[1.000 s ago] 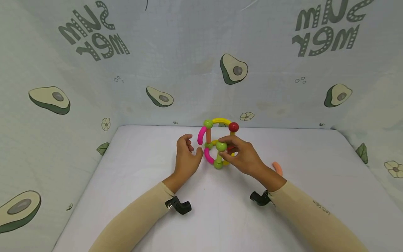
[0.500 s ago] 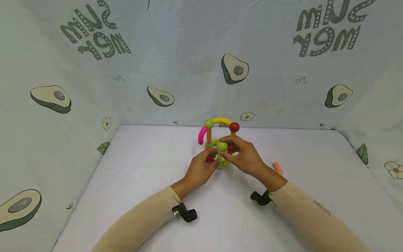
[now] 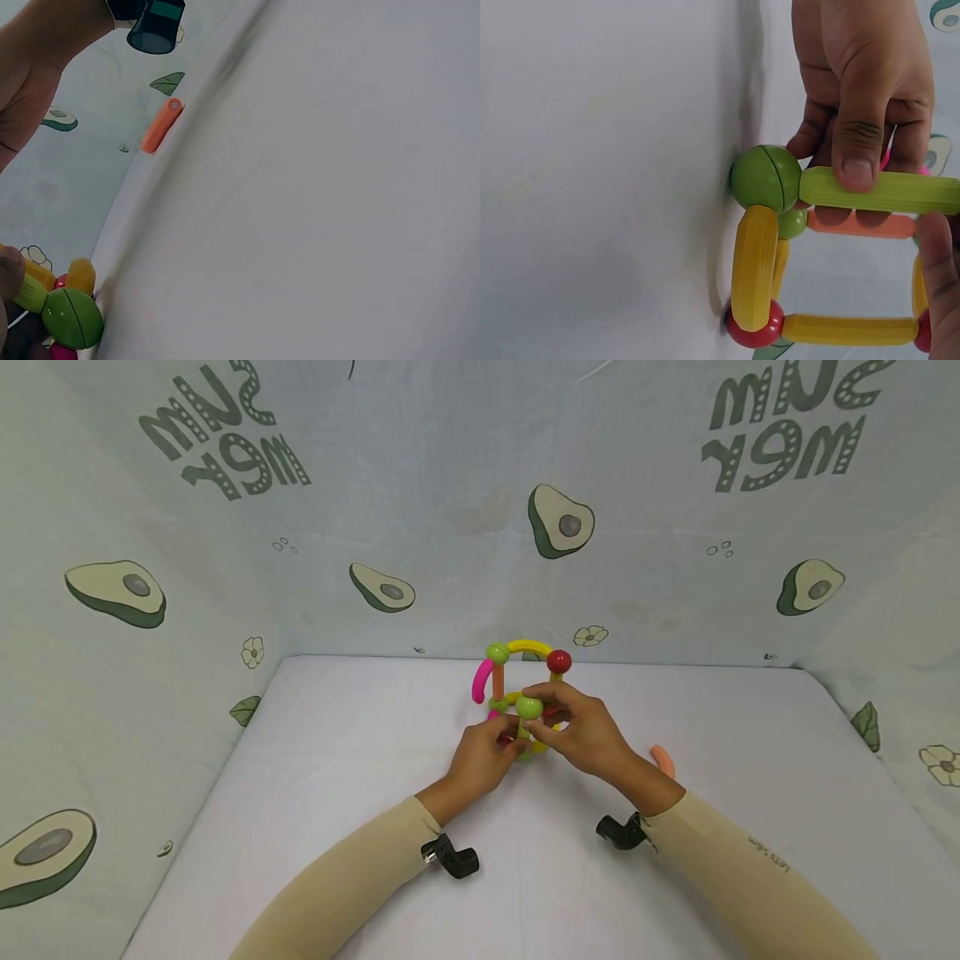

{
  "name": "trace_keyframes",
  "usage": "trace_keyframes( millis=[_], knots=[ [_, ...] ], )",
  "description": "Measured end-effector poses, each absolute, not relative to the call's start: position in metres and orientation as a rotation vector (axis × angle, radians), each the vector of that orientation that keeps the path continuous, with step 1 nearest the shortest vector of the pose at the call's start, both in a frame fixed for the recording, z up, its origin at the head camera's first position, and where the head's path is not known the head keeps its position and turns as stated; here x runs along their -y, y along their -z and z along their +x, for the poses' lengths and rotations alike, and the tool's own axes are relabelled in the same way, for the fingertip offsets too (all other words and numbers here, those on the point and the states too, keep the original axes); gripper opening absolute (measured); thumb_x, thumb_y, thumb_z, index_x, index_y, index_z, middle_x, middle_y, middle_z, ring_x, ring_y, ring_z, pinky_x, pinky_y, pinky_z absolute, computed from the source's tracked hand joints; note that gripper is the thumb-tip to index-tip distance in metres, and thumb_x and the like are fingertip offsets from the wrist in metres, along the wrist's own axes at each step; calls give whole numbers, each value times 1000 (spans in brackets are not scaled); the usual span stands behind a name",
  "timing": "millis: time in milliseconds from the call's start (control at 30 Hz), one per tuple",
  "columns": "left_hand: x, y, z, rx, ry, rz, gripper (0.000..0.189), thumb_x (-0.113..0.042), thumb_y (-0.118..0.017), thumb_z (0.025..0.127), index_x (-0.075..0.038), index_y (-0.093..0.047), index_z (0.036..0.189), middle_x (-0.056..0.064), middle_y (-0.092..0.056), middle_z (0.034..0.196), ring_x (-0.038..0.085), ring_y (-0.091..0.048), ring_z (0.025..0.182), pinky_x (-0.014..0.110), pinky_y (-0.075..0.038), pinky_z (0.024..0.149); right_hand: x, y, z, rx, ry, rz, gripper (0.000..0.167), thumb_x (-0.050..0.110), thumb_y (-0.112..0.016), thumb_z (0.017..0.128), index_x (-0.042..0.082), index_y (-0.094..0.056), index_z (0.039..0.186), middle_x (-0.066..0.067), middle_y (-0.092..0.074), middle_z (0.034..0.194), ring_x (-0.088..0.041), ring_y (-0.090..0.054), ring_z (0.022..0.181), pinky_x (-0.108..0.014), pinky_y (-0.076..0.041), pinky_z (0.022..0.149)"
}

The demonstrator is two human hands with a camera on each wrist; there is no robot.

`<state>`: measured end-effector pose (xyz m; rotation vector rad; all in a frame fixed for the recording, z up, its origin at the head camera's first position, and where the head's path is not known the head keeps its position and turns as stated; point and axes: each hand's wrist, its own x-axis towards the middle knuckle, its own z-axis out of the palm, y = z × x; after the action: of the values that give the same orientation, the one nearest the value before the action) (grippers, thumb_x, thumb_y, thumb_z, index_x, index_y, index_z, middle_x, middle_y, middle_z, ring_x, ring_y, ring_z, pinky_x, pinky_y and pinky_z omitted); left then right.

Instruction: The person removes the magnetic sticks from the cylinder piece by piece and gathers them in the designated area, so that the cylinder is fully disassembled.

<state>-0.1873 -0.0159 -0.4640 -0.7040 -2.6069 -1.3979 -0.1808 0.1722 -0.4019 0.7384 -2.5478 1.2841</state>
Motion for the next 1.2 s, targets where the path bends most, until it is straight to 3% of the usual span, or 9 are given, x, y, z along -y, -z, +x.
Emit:
trace_keyframes(
  millis=[300,633,900,1100,1200],
  knots=[
    [17,462,-191,2648,1310,-731,29,-15,-78,93,-8,-71,120,3,-76,103,10,-67,88,19,-54,76,-173,398,-179,2557,-1290,728,43,0,-83,84,5,-66,124,-8,-70,117,-24,-70,93,-37,-60,80],
    [16,460,-192,2663,1331,-743,28,-15,-78,93,-7,-71,118,2,-76,101,8,-67,88,19,-54,77,-176,399,-180,2557,-1325,662,43,3,-83,86,8,-66,125,-6,-72,109,-21,-70,90,-25,-58,71],
    [15,460,-193,2660,1353,-755,26,-13,-79,92,-6,-71,116,2,-77,100,7,-68,89,18,-54,78,-180,398,-180,2536,-1239,697,47,6,-84,86,8,-63,128,-5,-70,112,-23,-68,91,-36,-59,73],
    [15,459,-193,2670,1378,-732,26,-12,-79,92,-6,-72,116,1,-76,100,8,-68,89,19,-54,79,-195,392,-179,2530,-1144,673,57,7,-85,82,8,-60,133,-5,-69,112,-21,-66,96,-22,-55,77],
    [16,458,-192,2689,1395,-708,29,-14,-79,91,-7,-71,119,2,-76,103,8,-68,91,19,-54,81,-204,390,-180,2541,-1101,651,56,8,-82,86,8,-57,137,-7,-67,115,-22,-65,99,-15,-51,79]
  ],
)
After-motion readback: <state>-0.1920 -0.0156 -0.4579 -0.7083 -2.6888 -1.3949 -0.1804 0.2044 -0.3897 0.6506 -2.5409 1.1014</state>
